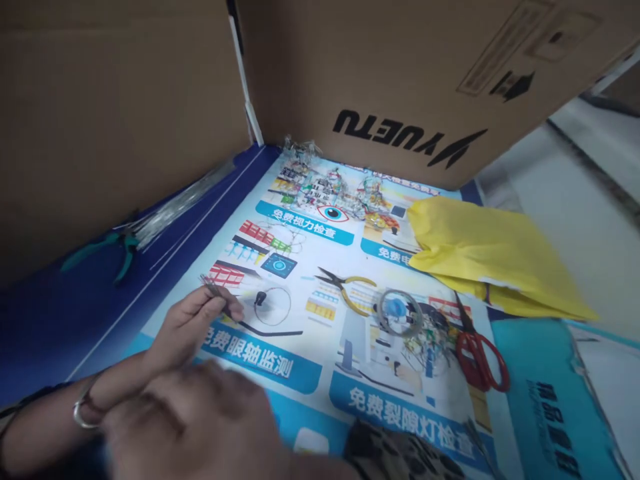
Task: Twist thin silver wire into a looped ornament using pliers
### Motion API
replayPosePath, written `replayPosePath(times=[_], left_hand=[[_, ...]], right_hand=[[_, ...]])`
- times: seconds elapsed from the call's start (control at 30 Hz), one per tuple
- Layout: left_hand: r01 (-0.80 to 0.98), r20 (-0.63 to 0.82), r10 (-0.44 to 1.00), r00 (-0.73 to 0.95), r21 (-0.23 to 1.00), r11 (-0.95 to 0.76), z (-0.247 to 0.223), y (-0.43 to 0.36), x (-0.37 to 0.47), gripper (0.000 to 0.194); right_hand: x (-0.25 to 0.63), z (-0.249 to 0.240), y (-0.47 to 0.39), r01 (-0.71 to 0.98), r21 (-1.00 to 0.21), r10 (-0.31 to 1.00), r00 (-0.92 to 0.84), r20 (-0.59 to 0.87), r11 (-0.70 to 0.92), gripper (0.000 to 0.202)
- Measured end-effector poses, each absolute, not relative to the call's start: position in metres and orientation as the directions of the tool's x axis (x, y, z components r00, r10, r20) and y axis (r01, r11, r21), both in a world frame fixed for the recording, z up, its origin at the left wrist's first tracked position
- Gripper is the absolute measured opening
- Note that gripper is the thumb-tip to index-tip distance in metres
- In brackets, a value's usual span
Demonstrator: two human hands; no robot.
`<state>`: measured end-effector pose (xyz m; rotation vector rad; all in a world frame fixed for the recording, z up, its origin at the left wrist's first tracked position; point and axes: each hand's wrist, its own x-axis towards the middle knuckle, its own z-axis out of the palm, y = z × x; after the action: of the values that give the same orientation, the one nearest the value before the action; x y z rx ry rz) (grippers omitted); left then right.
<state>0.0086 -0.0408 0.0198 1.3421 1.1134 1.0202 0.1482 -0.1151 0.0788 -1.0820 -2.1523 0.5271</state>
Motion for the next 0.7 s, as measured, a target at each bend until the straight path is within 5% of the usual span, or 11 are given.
replayPosePath(times=[0.13,0.33,0.7], left_hand=[[0.005,-0.07,0.982,0.173,0.998,0.07,0.017,-0.04,0.009,0.015],[-0.059,-0.028,0.969,0.246,0.997,0.043,0.014,-0.04,0.012,0.016],[-0.007,-0.048,0.96,0.275,0.999,0.052,0.013,-0.039,0.014,0.017]], right_hand=[[0.176,0.065,-0.082,0.688,-0.527,0.864,-0.349,0.364,0.5,0.03],[0.202,-0.002,-0.064,0.806,-0.492,0.943,-0.257,0.212,0.331,0.068],[0.189,-0.003,-0.049,0.863,-0.472,0.979,-0.113,0.167,0.18,0.054]])
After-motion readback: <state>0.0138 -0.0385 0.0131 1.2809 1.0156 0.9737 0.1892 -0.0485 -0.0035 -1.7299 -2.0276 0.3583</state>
